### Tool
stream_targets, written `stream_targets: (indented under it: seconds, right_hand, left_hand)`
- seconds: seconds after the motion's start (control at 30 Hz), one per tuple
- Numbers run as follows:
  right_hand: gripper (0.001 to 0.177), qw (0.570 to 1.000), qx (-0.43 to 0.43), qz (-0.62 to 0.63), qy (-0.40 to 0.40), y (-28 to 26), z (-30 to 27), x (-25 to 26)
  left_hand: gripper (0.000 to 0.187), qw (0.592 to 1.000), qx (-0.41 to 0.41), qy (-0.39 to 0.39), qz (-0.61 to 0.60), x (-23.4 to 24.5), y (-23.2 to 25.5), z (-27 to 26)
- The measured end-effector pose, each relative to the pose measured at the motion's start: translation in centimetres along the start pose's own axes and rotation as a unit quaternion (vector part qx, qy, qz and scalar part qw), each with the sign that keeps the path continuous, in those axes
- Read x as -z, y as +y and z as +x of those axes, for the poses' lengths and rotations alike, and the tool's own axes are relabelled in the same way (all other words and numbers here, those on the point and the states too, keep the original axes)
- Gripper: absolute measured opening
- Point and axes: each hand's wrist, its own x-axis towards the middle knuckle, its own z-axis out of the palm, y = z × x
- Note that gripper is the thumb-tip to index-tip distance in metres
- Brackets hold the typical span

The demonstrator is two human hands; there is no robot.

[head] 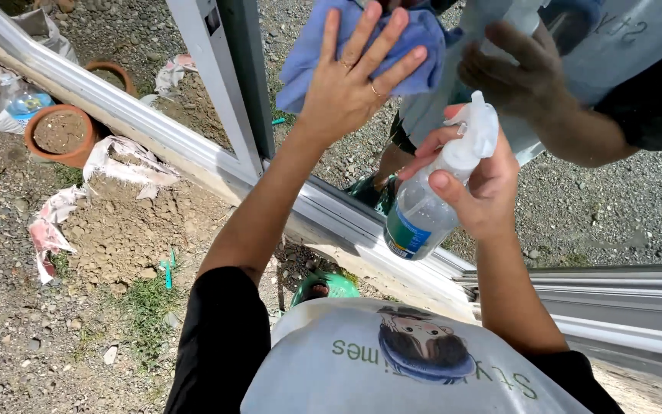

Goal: Cleaning a glass window or door panel with a spray bottle and cloth.

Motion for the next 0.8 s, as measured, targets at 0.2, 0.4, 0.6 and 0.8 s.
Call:
stream_targets:
  seconds: [0.2,0.4,0.6,0.8]
  right_hand:
    - [0.073,1.0,-0.008,-0.018,0.02,-0.9,-0.2,0.5]
    - [0.083,0.999,0.003,-0.035,0.028,-1.5,0.2,0.4]
    - [0.082,1.0,0.004,-0.014,-0.016,0.2,1.2,-0.3]
    - [0.086,0.999,-0.004,0.032,-0.037,1.9,2.7,-2.3]
  left_hand:
    - [0.061,0.982,0.02,0.063,0.176,-3.4,-5.7,0.6]
    - [0.064,0.967,0.155,0.2,-0.004,-1.2,5.1,4.5]
    - [0.066,0.998,-0.016,0.01,0.068,0.7,-5.8,-3.2]
    - [0.067,0.901,0.402,0.164,-0.028,-1.8,-8.1,-0.6]
